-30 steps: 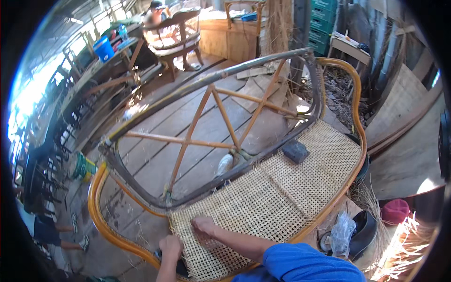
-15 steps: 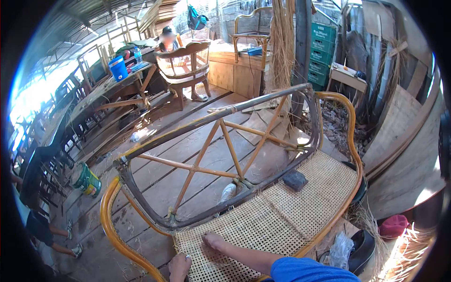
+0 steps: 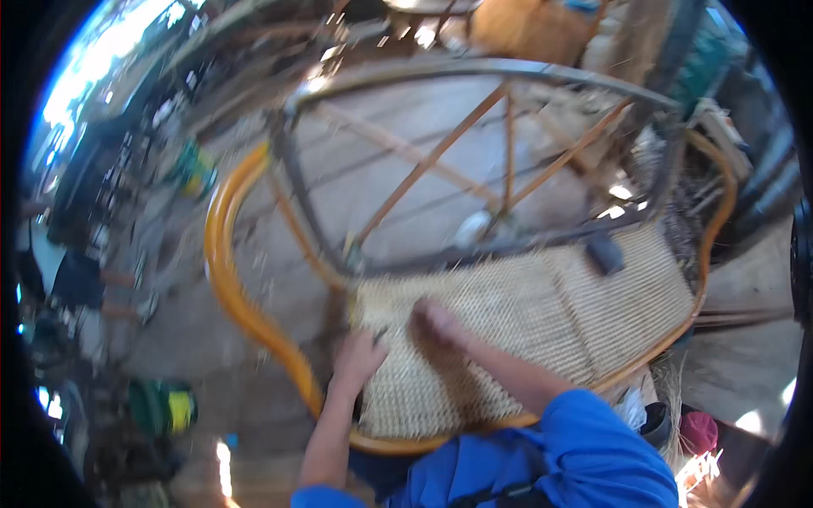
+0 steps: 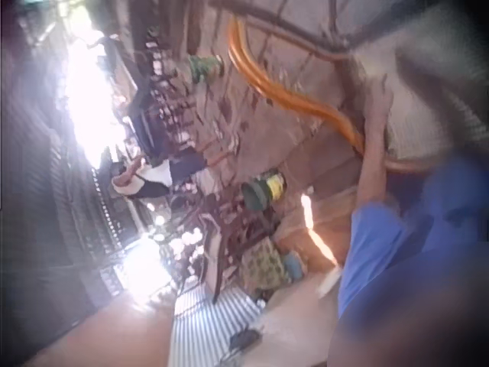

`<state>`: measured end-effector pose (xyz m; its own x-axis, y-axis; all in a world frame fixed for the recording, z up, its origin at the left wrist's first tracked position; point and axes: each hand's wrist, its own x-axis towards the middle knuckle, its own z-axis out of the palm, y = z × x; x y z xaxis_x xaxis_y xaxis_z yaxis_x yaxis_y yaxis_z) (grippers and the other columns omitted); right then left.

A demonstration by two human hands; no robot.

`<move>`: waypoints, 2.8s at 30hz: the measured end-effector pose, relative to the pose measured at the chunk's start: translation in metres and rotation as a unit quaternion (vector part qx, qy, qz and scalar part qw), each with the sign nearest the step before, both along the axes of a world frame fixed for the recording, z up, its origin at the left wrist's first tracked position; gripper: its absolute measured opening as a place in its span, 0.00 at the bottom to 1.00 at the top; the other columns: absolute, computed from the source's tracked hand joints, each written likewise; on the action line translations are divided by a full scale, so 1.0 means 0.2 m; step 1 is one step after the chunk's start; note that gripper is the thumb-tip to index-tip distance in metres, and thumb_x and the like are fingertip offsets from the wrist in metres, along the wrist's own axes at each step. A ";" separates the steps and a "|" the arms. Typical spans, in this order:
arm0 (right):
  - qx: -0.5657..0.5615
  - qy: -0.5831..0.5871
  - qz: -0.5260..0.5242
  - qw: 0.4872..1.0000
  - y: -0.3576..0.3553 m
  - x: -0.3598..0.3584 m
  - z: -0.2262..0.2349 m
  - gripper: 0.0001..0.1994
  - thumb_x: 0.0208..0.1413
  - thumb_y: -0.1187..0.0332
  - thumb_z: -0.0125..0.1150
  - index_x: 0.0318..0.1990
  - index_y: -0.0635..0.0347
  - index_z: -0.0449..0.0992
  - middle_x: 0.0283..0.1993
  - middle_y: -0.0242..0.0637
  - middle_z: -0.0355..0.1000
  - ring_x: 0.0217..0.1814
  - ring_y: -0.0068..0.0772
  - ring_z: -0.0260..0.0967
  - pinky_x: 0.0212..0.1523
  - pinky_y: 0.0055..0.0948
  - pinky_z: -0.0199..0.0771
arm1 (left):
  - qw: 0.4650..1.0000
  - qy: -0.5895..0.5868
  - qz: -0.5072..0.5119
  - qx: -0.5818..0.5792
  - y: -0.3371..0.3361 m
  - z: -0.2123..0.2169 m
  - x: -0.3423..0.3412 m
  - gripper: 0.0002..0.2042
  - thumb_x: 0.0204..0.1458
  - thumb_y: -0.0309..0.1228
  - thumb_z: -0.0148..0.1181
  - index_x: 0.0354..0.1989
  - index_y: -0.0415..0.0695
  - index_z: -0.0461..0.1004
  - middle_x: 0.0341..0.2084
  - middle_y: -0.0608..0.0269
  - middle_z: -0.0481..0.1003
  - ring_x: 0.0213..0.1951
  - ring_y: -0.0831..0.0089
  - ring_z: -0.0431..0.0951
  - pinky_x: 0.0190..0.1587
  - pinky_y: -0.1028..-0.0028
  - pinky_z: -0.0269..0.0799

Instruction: Repairing or weaving a rattan chair seat using strips of material and tools.

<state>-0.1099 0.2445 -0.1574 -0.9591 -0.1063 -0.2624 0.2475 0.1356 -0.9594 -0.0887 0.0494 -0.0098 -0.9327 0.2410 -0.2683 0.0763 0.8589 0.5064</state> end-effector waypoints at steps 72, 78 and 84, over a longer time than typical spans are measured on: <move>0.176 -0.009 0.205 0.963 0.07 -0.24 0.19 0.09 0.52 0.66 0.57 0.39 0.60 0.72 0.42 0.41 0.68 0.42 0.36 0.70 0.45 0.30 0.71 | 0.969 -0.230 0.032 0.086 -0.20 0.03 0.07 0.11 0.52 0.28 0.51 0.22 0.35 0.64 0.16 0.55 0.63 0.19 0.67 0.64 0.25 0.68 0.61; 0.224 -0.040 0.225 0.947 0.04 -0.26 0.23 0.13 0.51 0.62 0.59 0.41 0.59 0.70 0.42 0.42 0.67 0.44 0.40 0.68 0.50 0.34 0.68 | 0.964 -0.243 0.050 0.092 -0.21 0.06 0.07 0.13 0.54 0.33 0.50 0.23 0.35 0.64 0.19 0.48 0.65 0.23 0.51 0.68 0.28 0.61 0.62; 0.355 0.012 0.284 0.891 -0.05 -0.28 0.22 0.11 0.52 0.65 0.59 0.39 0.60 0.70 0.41 0.42 0.67 0.44 0.43 0.67 0.49 0.34 0.71 | 0.929 -0.353 0.091 0.071 -0.24 0.08 0.03 0.11 0.55 0.34 0.50 0.34 0.37 0.71 0.29 0.48 0.73 0.30 0.53 0.74 0.33 0.64 0.67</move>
